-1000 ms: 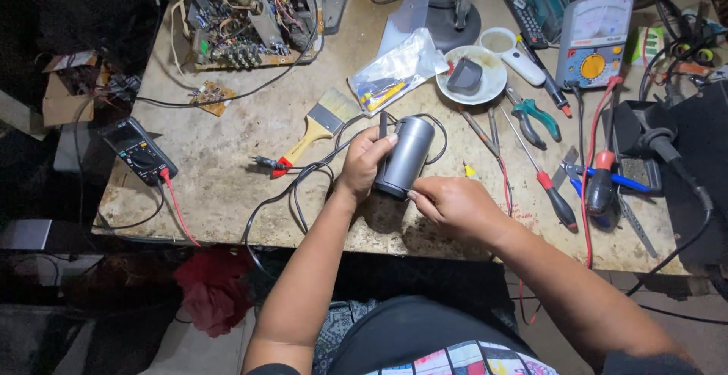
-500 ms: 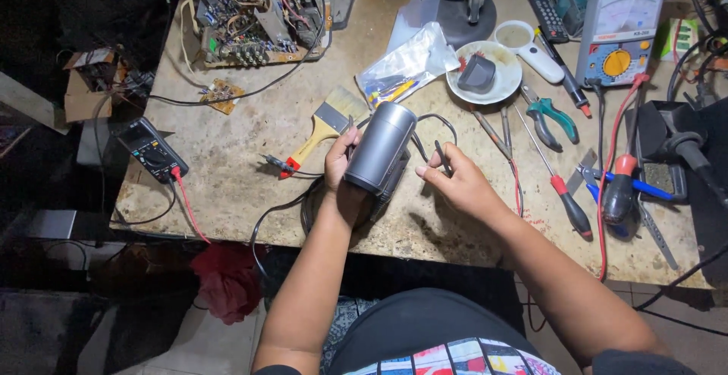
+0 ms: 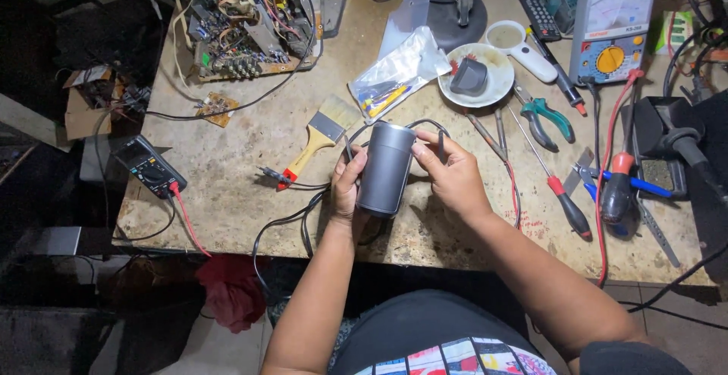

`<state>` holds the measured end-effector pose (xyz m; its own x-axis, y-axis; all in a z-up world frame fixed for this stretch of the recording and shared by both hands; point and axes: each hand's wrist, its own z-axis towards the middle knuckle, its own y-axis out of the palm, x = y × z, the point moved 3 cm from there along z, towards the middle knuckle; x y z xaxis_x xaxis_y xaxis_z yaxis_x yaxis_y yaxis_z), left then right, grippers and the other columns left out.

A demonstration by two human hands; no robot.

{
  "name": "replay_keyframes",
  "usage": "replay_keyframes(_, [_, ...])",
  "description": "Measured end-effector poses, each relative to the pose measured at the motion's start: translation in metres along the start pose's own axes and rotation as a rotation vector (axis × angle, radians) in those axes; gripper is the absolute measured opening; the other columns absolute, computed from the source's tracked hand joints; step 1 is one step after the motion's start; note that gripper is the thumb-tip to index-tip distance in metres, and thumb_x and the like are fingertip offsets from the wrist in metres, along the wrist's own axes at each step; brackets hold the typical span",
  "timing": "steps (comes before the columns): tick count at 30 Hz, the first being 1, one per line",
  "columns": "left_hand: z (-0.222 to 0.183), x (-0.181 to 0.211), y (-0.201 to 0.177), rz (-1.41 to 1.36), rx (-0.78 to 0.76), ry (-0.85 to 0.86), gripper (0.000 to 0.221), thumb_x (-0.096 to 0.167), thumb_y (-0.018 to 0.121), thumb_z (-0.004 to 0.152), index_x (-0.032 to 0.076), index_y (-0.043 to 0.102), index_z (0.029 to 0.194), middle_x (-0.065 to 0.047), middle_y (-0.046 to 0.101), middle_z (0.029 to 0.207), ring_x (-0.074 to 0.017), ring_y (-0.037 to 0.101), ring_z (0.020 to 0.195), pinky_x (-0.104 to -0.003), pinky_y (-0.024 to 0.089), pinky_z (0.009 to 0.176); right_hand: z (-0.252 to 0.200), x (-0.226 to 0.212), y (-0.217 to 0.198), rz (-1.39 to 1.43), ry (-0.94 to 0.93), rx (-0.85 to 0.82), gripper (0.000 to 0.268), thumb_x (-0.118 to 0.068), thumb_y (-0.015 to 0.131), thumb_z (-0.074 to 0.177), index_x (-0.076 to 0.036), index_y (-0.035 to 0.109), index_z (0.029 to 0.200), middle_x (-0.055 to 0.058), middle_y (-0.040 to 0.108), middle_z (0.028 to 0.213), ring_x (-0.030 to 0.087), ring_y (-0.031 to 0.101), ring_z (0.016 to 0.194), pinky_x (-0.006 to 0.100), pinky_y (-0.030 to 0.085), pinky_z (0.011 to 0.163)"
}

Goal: Disassembling a small handheld electronic device, likely a hair dryer, to inspect internal components.

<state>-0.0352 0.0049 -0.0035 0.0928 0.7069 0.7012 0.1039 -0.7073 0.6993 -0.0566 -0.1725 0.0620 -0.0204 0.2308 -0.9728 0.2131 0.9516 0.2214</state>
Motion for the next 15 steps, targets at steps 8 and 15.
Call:
replay_keyframes(8, [-0.019,0.019,0.030,-0.015,-0.005,-0.034,0.025,0.026,0.067,0.096,0.010,0.065,0.115,-0.010,0.074,0.096,-0.0178,0.072,0.086,-0.029,0.063,0.073,0.011,0.003,0.009,-0.223,0.097,0.019,0.016,-0.019,0.087,0.082,-0.010,0.080,0.093,0.002,0.070,0.073,0.005,0.058,0.067,0.024,0.054,0.062])
replay_keyframes(15, [-0.008,-0.004,0.000,-0.219,0.050,-0.322,0.044,0.042,0.068,0.094,0.005,0.070,0.118,-0.018,0.075,0.101,-0.0259,0.076,0.084,-0.035,0.066,0.068,0.020,-0.002,0.032,-0.170,0.236,0.033,0.019,-0.024,0.088,0.075,-0.010,0.077,0.083,0.000,0.068,0.061,0.005,0.054,0.058,0.019,0.042,0.056])
